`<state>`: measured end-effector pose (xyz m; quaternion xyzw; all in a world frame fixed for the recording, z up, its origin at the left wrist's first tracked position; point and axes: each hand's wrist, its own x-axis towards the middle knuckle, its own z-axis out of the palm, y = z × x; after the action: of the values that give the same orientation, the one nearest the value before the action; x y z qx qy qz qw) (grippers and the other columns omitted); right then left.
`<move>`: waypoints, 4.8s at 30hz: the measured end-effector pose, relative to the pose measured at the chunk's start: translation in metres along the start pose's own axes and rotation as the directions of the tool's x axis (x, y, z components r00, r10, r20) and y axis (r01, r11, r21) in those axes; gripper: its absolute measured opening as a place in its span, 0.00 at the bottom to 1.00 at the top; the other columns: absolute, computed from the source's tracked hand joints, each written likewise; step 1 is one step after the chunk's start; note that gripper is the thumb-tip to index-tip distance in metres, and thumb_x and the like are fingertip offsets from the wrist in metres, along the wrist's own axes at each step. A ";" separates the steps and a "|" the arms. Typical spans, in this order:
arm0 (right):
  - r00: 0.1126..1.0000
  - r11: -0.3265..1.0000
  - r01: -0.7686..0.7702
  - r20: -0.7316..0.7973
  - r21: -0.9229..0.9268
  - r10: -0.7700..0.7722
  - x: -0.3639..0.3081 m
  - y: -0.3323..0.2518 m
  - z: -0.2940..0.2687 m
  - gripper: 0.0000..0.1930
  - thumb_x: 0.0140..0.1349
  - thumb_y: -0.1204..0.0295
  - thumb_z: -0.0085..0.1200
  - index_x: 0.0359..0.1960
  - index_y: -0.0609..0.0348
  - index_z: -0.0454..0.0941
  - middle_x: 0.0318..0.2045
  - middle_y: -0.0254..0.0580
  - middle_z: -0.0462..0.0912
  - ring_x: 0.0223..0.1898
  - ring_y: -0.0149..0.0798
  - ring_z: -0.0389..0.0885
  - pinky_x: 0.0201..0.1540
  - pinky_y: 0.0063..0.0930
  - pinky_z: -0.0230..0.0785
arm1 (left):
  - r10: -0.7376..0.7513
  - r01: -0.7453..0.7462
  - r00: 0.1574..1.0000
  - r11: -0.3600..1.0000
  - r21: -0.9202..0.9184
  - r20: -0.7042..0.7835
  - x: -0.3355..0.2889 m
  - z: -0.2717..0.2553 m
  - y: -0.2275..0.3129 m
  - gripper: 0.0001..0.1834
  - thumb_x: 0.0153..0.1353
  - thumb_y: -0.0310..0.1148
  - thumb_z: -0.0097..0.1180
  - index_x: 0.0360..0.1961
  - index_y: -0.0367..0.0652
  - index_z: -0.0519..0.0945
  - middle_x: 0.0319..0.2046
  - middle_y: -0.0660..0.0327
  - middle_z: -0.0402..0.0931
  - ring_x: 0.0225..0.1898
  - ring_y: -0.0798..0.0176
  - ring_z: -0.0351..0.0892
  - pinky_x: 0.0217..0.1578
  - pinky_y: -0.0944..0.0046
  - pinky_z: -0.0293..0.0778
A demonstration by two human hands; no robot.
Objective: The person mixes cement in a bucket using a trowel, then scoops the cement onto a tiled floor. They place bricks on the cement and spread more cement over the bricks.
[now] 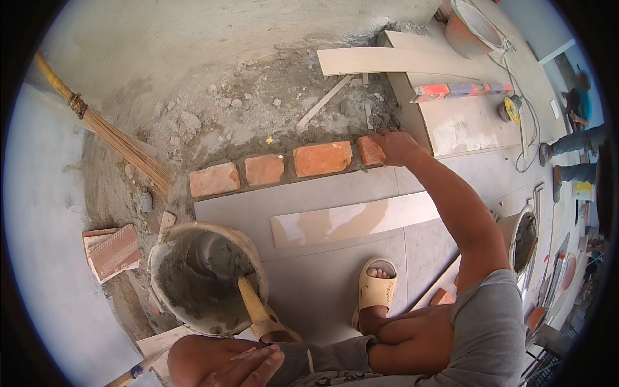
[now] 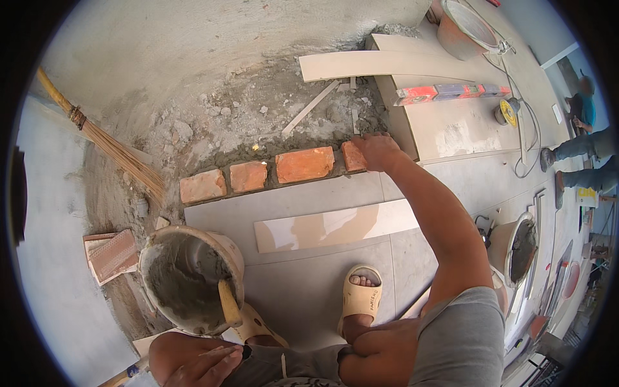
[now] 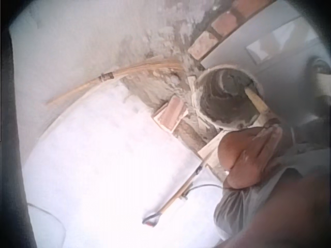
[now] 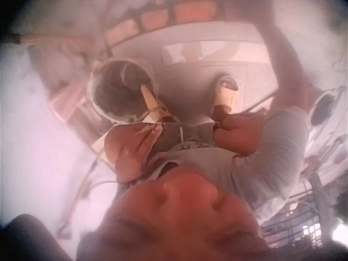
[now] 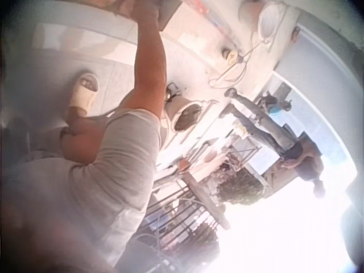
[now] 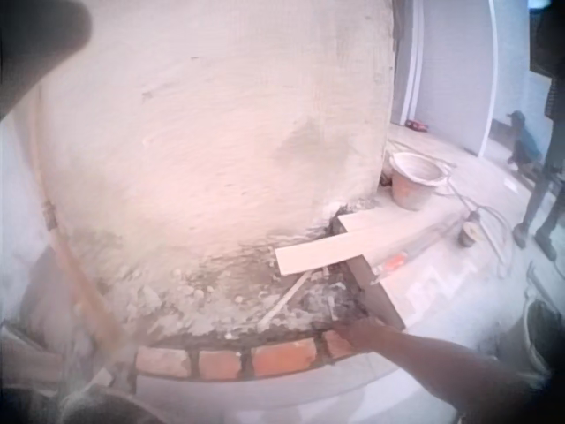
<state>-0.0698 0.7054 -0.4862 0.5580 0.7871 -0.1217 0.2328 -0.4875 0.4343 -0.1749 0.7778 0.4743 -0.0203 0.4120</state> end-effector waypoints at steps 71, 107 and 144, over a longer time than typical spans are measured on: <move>0.885 0.802 0.407 -0.408 0.437 -0.227 -0.101 -0.059 0.042 0.16 0.67 0.61 0.52 0.43 0.64 0.78 0.47 0.54 0.78 0.54 0.53 0.77 0.62 0.46 0.65 | -0.631 0.608 0.602 0.760 -0.231 -0.490 0.010 -0.095 -0.260 0.41 0.64 0.56 0.58 0.65 0.30 0.69 0.54 0.48 0.77 0.56 0.55 0.76 0.57 0.57 0.71; 0.782 0.789 0.610 0.102 0.073 -0.615 -0.123 -0.292 -0.054 0.13 0.58 0.71 0.55 0.41 0.63 0.85 0.46 0.54 0.79 0.48 0.52 0.79 0.51 0.43 0.71 | -0.551 0.330 0.812 0.704 -0.629 -0.191 0.064 -0.017 -0.163 0.28 0.69 0.55 0.54 0.49 0.38 0.82 0.33 0.63 0.82 0.31 0.73 0.78 0.31 0.70 0.73; 0.538 0.623 0.744 -0.335 -0.242 -0.773 -0.150 -0.289 -0.066 0.24 0.54 0.66 0.57 0.51 0.66 0.81 0.40 0.55 0.79 0.35 0.48 0.82 0.29 0.37 0.72 | -0.550 0.349 0.829 0.653 -0.672 -0.104 0.094 -0.012 -0.136 0.22 0.69 0.53 0.56 0.29 0.44 0.80 0.18 0.74 0.71 0.19 0.81 0.67 0.19 0.75 0.63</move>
<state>-0.3147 0.5111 -0.3740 0.1656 0.9842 -0.0631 0.0067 -0.5426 0.5392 -0.2911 0.4443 0.6891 0.1538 0.5514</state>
